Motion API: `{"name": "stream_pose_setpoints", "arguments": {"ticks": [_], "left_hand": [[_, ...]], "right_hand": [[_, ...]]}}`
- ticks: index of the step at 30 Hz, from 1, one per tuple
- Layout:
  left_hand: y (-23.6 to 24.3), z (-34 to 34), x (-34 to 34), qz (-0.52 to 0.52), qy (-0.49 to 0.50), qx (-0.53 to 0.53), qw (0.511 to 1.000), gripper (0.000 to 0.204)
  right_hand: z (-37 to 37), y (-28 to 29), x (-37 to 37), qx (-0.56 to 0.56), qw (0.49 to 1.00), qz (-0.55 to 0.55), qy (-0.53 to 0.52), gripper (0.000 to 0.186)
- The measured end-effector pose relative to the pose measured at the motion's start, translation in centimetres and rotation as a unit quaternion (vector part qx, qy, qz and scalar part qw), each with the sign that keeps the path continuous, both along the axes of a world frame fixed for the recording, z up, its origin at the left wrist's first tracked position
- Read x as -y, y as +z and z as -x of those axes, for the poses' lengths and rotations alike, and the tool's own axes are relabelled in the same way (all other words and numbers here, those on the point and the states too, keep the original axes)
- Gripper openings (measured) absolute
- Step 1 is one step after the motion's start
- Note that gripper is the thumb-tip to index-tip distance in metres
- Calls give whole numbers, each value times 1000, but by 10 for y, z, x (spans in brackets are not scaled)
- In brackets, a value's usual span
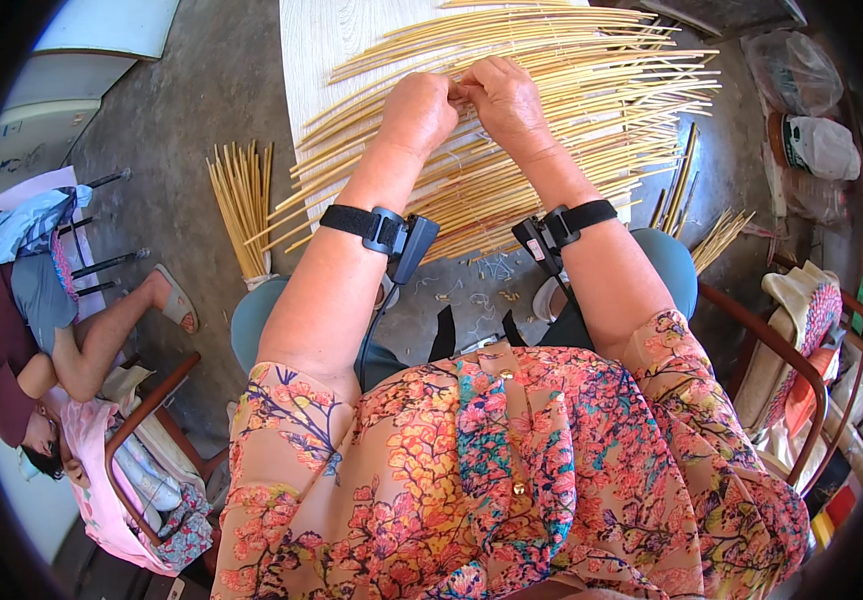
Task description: The person weaves thin bamboo strips by tying them together with white string, aligning horizontal strips and securing them with knots at regular intervals.
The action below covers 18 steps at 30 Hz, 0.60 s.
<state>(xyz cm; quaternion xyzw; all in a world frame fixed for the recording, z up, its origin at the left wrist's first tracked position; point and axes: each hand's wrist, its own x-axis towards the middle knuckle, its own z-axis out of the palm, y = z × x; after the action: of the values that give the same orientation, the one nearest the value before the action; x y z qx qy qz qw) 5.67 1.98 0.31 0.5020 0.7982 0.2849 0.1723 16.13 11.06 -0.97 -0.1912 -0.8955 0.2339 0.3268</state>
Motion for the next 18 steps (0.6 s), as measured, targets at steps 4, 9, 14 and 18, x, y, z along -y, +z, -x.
{"name": "stream_pose_setpoints", "arguments": {"ticks": [4, 9, 14, 18], "left_hand": [[-2, 4, -1, -3, -10, -50, 999, 13], [7, 1, -3, -9, -32, -34, 999, 17], [0, 2, -1, -27, -24, -29, 999, 15], [-10, 5, 3, -43, -8, -25, 999, 14]], "right_hand": [[2, 3, 3, -59, 997, 39, -27, 7], [-1, 6, 1, -88, 995, 38, -42, 8], [-4, 12, -2, -50, 998, 29, -39, 5], [-9, 11, -2, 53, 986, 156, -9, 6]]}}
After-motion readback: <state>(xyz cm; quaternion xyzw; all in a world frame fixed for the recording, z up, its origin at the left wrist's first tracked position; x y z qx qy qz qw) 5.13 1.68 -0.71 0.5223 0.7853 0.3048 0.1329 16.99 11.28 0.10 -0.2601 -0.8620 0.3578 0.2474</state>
